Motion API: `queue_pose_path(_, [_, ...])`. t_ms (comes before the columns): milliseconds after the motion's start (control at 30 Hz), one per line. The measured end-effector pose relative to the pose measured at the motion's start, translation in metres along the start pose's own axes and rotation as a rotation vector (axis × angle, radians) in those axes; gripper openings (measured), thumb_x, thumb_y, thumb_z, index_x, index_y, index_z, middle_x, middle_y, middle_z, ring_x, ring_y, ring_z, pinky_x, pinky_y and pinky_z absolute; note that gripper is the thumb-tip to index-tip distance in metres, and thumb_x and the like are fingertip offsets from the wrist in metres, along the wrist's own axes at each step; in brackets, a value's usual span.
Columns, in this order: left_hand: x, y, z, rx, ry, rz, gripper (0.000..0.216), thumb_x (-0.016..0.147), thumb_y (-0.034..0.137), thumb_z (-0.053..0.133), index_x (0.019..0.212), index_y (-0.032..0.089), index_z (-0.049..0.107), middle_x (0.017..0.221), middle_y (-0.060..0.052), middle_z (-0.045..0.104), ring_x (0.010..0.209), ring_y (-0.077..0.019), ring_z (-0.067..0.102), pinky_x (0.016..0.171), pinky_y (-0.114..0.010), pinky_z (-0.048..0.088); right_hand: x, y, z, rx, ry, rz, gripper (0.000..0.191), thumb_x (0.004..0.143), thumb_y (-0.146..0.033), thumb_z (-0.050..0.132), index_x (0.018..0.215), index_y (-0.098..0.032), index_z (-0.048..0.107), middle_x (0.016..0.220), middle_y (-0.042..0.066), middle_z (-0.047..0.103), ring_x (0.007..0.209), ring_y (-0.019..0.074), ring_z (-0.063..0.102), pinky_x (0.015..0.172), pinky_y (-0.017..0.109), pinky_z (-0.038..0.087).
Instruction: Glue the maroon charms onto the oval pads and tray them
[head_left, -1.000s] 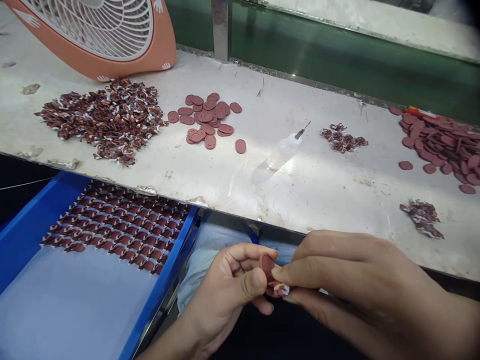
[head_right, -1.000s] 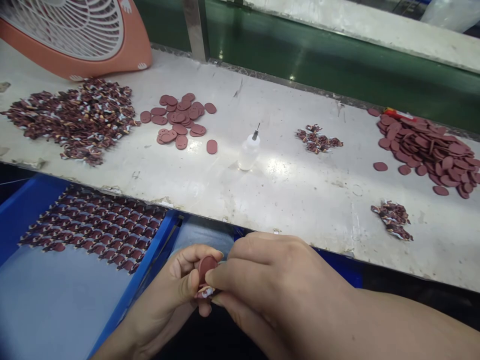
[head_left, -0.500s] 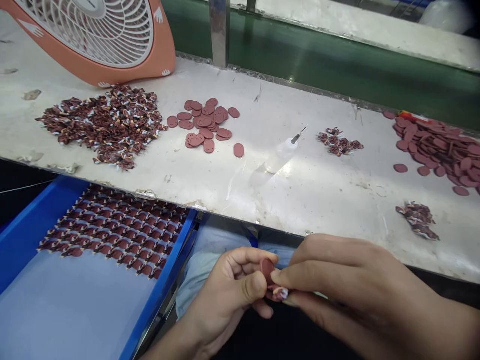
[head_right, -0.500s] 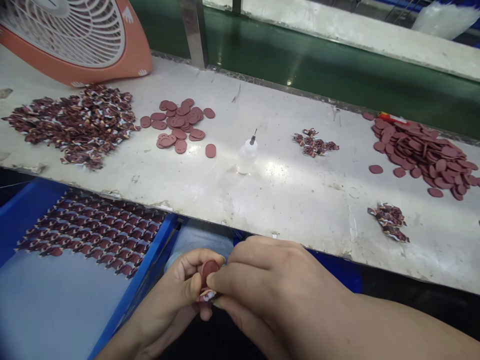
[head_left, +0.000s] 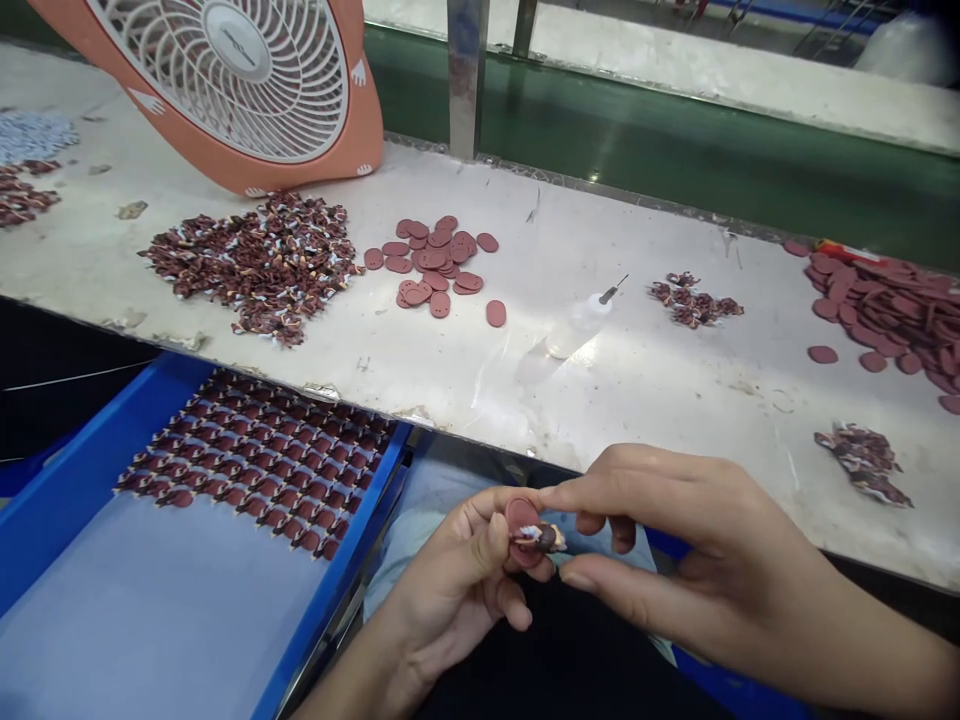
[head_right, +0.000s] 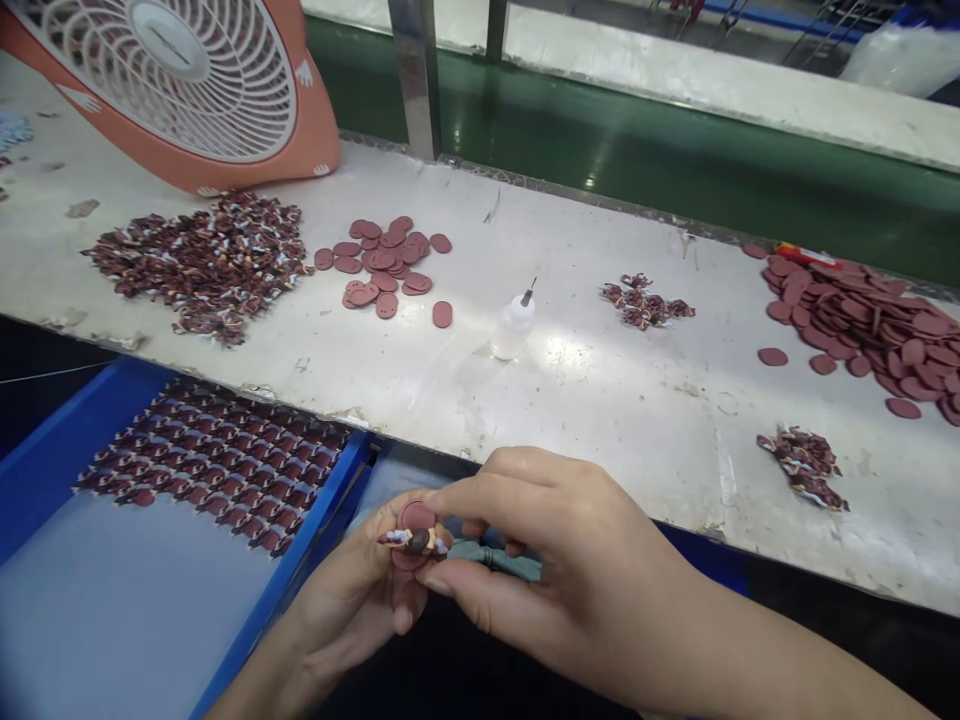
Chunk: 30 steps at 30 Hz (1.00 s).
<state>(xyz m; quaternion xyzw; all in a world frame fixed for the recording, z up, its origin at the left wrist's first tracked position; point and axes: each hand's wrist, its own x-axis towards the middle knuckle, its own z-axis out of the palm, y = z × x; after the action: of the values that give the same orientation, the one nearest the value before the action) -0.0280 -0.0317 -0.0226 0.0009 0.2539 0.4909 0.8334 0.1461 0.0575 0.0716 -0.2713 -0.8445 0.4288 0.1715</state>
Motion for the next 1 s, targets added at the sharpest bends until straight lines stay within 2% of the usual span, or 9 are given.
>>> queue_pose_path(233, [-0.003, 0.002, -0.004, 0.032, -0.021, 0.031, 0.033, 0.075, 0.038, 0.079, 0.099, 0.016, 0.075, 0.076, -0.002, 0.068, 0.059, -0.0073, 0.062, 0.045, -0.013, 0.055, 0.006, 0.005, 0.016, 0.099, 0.029, -0.023, 0.022, 0.09, -0.01, 0.065, 0.107, -0.023, 0.068, 0.077, -0.003, 0.064, 0.068, 0.0069, 0.06, 0.062, 0.017, 0.047])
queue_pose_path(367, [-0.004, 0.008, -0.003, 0.081, -0.032, 0.047, 0.057, 0.074, 0.056, 0.073, 0.115, 0.017, 0.07, 0.092, -0.009, 0.07, 0.073, -0.0135, 0.067, 0.045, -0.015, 0.055, 0.008, 0.008, 0.024, 0.037, 0.145, -0.074, 0.019, 0.087, -0.008, 0.065, 0.103, -0.019, 0.068, 0.074, -0.003, 0.062, 0.064, 0.0058, 0.059, 0.059, 0.016, 0.047])
queue_pose_path(400, [-0.005, 0.009, -0.002, 0.111, 0.005, 0.084, 0.061, 0.072, 0.058, 0.073, 0.117, 0.018, 0.069, 0.096, -0.01, 0.07, 0.077, -0.0151, 0.067, 0.046, -0.015, 0.055, 0.008, 0.01, 0.028, -0.004, 0.194, -0.099, 0.019, 0.087, -0.008, 0.065, 0.103, -0.018, 0.068, 0.074, -0.003, 0.062, 0.063, 0.0061, 0.058, 0.058, 0.016, 0.047])
queue_pose_path(467, [-0.007, 0.009, 0.001, 0.182, 0.16, 0.252, 0.053, 0.069, 0.054, 0.079, 0.109, 0.02, 0.07, 0.093, -0.007, 0.068, 0.076, -0.0145, 0.065, 0.047, -0.015, 0.053, 0.01, 0.013, 0.036, -0.132, 0.302, -0.15, 0.02, 0.087, -0.007, 0.065, 0.105, -0.016, 0.066, 0.075, -0.001, 0.061, 0.064, 0.0077, 0.058, 0.058, 0.018, 0.048])
queue_pose_path(533, [-0.009, 0.009, 0.004, 0.254, 0.33, 0.455, 0.04, 0.064, 0.043, 0.086, 0.092, 0.02, 0.07, 0.082, -0.001, 0.064, 0.066, -0.0099, 0.059, 0.046, -0.014, 0.049, 0.014, 0.017, 0.047, -0.292, 0.4, -0.217, 0.023, 0.086, -0.005, 0.066, 0.108, -0.013, 0.065, 0.077, 0.002, 0.063, 0.067, 0.0104, 0.057, 0.06, 0.021, 0.049])
queue_pose_path(600, [-0.008, 0.01, 0.006, 0.318, 0.406, 0.584, 0.036, 0.06, 0.037, 0.089, 0.083, 0.019, 0.067, 0.072, 0.003, 0.059, 0.056, -0.0062, 0.05, 0.043, -0.013, 0.044, 0.018, 0.022, 0.059, -0.434, 0.464, -0.299, 0.026, 0.085, -0.003, 0.068, 0.11, -0.01, 0.064, 0.078, 0.005, 0.065, 0.069, 0.0134, 0.057, 0.061, 0.025, 0.049])
queue_pose_path(733, [-0.004, 0.014, 0.008, 0.362, 0.466, 0.648, 0.033, 0.062, 0.036, 0.087, 0.078, 0.019, 0.065, 0.069, 0.004, 0.055, 0.052, -0.0052, 0.044, 0.04, -0.014, 0.038, 0.029, 0.029, 0.077, -0.532, 0.488, -0.418, 0.029, 0.085, -0.002, 0.068, 0.114, -0.006, 0.063, 0.076, 0.007, 0.066, 0.065, 0.0164, 0.056, 0.057, 0.029, 0.048])
queue_pose_path(933, [-0.01, 0.018, 0.004, 0.312, 0.594, 0.632, 0.036, 0.065, 0.046, 0.083, 0.075, 0.019, 0.062, 0.071, 0.003, 0.057, 0.046, -0.0048, 0.043, 0.041, -0.018, 0.041, 0.034, 0.023, 0.085, -0.525, 0.338, -0.455, 0.041, 0.081, -0.002, 0.069, 0.12, -0.009, 0.059, 0.079, 0.006, 0.068, 0.063, 0.018, 0.059, 0.056, 0.032, 0.048])
queue_pose_path(1000, [-0.017, 0.024, -0.006, 0.373, 0.72, 0.686, 0.038, 0.066, 0.05, 0.081, 0.077, 0.019, 0.062, 0.075, 0.0, 0.06, 0.052, -0.0082, 0.051, 0.041, -0.019, 0.042, 0.028, 0.02, 0.085, -0.517, 0.329, -0.513, 0.038, 0.081, -0.004, 0.071, 0.117, -0.011, 0.061, 0.072, 0.003, 0.068, 0.056, 0.0163, 0.058, 0.052, 0.031, 0.046])
